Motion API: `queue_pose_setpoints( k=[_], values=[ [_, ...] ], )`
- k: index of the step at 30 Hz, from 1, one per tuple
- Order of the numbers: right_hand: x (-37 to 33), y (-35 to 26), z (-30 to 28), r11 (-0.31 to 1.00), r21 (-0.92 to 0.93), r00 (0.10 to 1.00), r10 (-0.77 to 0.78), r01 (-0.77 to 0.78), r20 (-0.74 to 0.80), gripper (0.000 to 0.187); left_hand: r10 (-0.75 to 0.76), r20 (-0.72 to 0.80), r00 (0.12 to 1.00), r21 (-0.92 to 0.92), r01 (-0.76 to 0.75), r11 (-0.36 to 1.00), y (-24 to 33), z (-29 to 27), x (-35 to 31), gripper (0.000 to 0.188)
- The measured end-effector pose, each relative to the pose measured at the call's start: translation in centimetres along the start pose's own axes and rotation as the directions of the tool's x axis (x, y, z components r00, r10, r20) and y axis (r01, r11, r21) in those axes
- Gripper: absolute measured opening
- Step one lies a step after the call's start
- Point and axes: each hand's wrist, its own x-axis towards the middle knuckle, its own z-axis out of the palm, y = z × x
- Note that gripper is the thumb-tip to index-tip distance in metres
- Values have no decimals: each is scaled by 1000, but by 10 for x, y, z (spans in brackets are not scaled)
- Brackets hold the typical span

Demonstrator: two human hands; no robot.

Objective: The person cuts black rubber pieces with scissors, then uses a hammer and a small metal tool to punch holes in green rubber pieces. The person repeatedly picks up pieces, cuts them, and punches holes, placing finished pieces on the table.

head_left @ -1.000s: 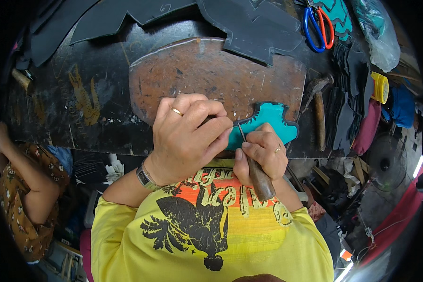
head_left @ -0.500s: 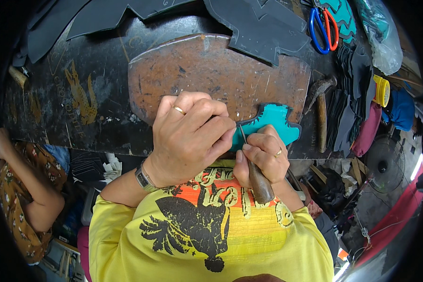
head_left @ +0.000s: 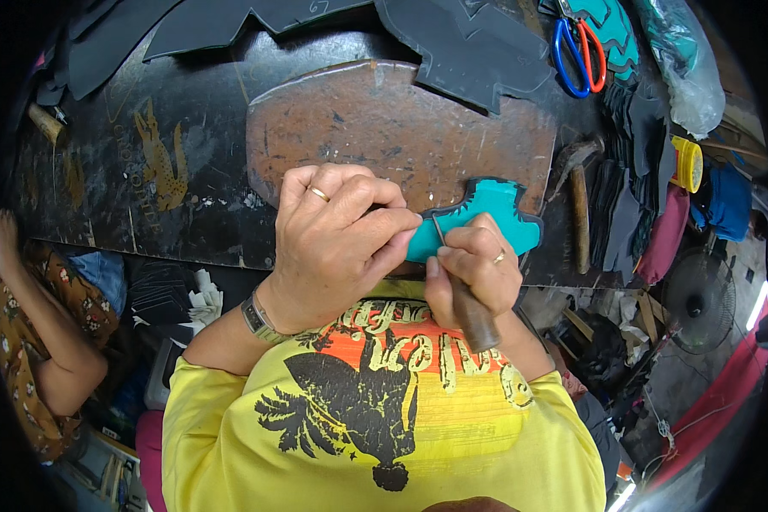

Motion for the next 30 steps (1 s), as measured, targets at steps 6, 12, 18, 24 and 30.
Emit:
queue_pose_setpoints(
  k=[6, 12, 18, 24, 30],
  values=[
    [-2, -1, -1, 992, 111, 996, 64, -57, -61, 31, 11, 3, 1000, -1, -11, 1000, 2, 1, 0, 25],
    [0, -1, -1, 997, 74, 999, 22, -19, -32, 20, 25, 16, 1000, -2, -25, 1000, 1, 1, 0, 19],
    [2, -1, 1, 1000, 30, 1000, 6, -6, -18, 24, 0, 19, 1000, -14, 1, 1000, 0, 1, 1, 18],
    [3, -3, 2, 998, -57, 999, -17, 19, 34, 30, -58, -19, 998, 45, 59, 997, 4, -4, -3, 17],
    [3, -1, 3, 996, 90, 998, 28, -24, -51, 28, -38, -49, 998, 32, 39, 999, 3, 0, -9, 16]
  ],
)
